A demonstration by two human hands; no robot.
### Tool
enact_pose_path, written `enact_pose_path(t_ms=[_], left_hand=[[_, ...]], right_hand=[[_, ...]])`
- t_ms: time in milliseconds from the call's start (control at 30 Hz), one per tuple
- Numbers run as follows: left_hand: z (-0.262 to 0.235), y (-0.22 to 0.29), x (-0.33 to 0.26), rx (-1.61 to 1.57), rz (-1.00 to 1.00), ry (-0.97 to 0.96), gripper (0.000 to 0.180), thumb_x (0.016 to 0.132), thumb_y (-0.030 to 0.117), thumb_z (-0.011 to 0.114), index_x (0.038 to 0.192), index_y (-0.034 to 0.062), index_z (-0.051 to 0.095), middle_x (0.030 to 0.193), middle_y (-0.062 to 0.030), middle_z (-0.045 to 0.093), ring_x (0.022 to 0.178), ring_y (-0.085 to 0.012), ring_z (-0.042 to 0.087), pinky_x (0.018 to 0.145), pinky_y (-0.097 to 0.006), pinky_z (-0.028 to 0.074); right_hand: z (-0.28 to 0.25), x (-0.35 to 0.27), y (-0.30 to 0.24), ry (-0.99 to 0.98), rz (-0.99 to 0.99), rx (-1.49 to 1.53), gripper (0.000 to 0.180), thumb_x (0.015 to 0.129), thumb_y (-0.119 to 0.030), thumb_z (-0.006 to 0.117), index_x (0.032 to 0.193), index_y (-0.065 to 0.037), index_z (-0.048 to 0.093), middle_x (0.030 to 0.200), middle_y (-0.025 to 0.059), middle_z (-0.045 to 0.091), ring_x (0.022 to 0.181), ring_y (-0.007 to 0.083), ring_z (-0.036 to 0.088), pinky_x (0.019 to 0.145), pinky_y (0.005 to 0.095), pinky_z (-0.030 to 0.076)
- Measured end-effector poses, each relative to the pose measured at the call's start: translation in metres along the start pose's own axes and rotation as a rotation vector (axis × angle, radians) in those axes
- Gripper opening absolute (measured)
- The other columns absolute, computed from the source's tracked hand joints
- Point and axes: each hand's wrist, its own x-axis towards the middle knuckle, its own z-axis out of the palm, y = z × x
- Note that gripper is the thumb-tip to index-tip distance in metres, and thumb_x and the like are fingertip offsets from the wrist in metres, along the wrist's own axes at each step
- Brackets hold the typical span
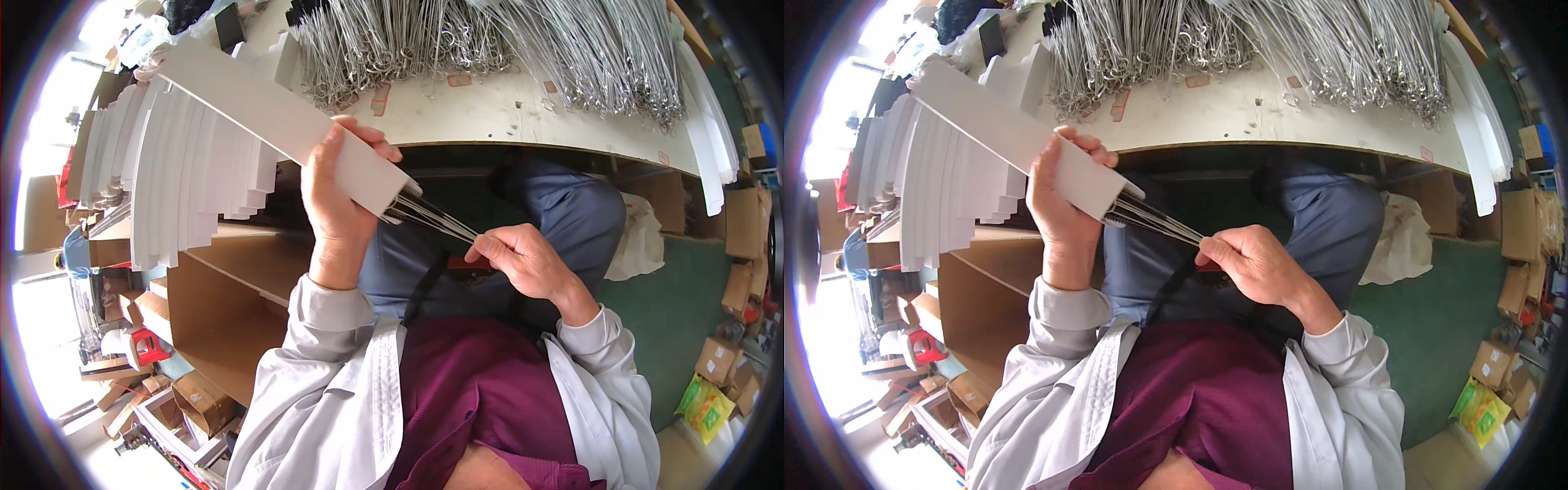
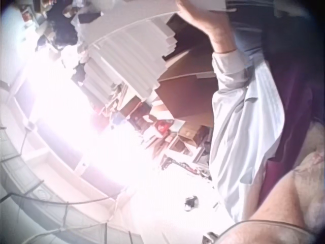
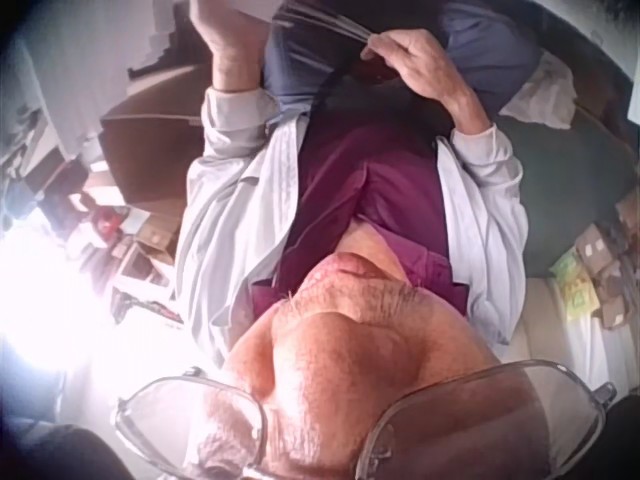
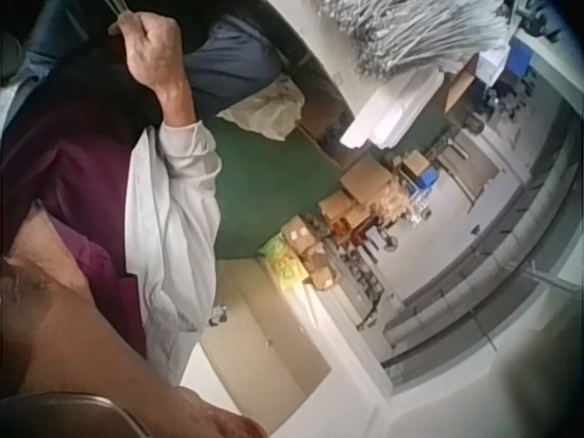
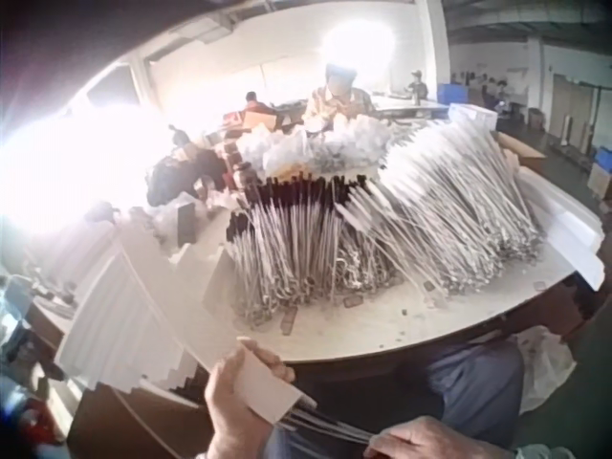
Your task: Manually inserting bundles of wire brushes into white cardboard sleeves.
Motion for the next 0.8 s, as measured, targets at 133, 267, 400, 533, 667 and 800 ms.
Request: enact_pose_path(t_ms=[133, 267, 400, 533, 667, 800], left_hand=[[0.006, -0.033, -0.015, 0.056, -0.121, 0.011, 0.029, 0.098, 0.028, 0.06, 0.109, 0.0013, 0.057, 0.091, -0.0161, 0.062, 0.079, -0.0278, 0.06, 0.08, -0.045, 0.052], [0.004, -0.046, -0.021, 0.024, -0.172, -0.017, 0.033, 0.1, 0.034, 0.059, 0.107, 0.0027, 0.056, 0.092, -0.0164, 0.063, 0.079, -0.0289, 0.063, 0.081, -0.046, 0.054], [-0.001, -0.026, -0.005, -0.026, -0.059, 0.08, 0.035, 0.101, 0.036, 0.059, 0.108, 0.0013, 0.056, 0.096, -0.0187, 0.065, 0.088, -0.0302, 0.063, 0.091, -0.048, 0.053], [-0.002, -0.022, -0.001, -0.061, -0.024, 0.082, 0.037, 0.102, 0.036, 0.058, 0.109, 0.0004, 0.056, 0.098, -0.0198, 0.066, 0.089, -0.0315, 0.063, 0.092, -0.049, 0.053], [0.005, -0.039, -0.01, -0.01, -0.053, 0.058, 0.037, 0.104, 0.037, 0.054, 0.11, 0.0005, 0.056, 0.102, -0.021, 0.067, 0.094, -0.0335, 0.065, 0.094, -0.049, 0.052], [0.024, -0.064, -0.032, 0.145, -0.086, -0.051, 0.048, 0.109, 0.046, 0.041, 0.116, 0.0006, 0.056, 0.118, -0.0226, 0.067, 0.108, -0.0328, 0.064, 0.102, -0.047, 0.048]], right_hand=[[0.006, 0.016, -0.009, 0.008, 0.098, 0.084, 0.038, 0.105, -0.027, 0.06, 0.093, 0.006, 0.073, 0.075, 0.009, 0.07, 0.064, 0.0124, 0.057, 0.064, 0.0308, 0.051], [0.003, 0.042, -0.01, 0.039, -0.007, -0.085, 0.034, 0.101, -0.025, 0.064, 0.092, 0.006, 0.072, 0.071, 0.0122, 0.066, 0.059, 0.0155, 0.056, 0.061, 0.0329, 0.05], [-0.017, 0.028, -0.028, 0.086, -0.087, -0.329, 0.032, 0.093, -0.023, 0.075, 0.111, 0.004, 0.069, 0.07, 0.0048, 0.057, 0.064, 0.0097, 0.049, 0.06, 0.031, 0.044], [-0.04, 0.007, -0.005, 0.111, -0.03, -0.232, 0.046, 0.091, -0.038, 0.079, 0.11, 0.004, 0.071, 0.076, 0.0106, 0.07, 0.066, 0.0123, 0.061, 0.064, 0.0306, 0.05], [-0.023, 0.008, -0.003, 0.468, -0.157, -0.056, 0.045, 0.097, -0.042, 0.072, 0.102, 0.004, 0.071, 0.074, 0.0069, 0.069, 0.068, 0.0073, 0.059, 0.059, 0.0286, 0.048], [0.0, 0.039, -0.012, 0.548, -0.28, -0.122, 0.046, 0.102, -0.042, 0.065, 0.098, 0.003, 0.071, 0.07, 0.0134, 0.067, 0.062, 0.0138, 0.06, 0.057, 0.0316, 0.048]])
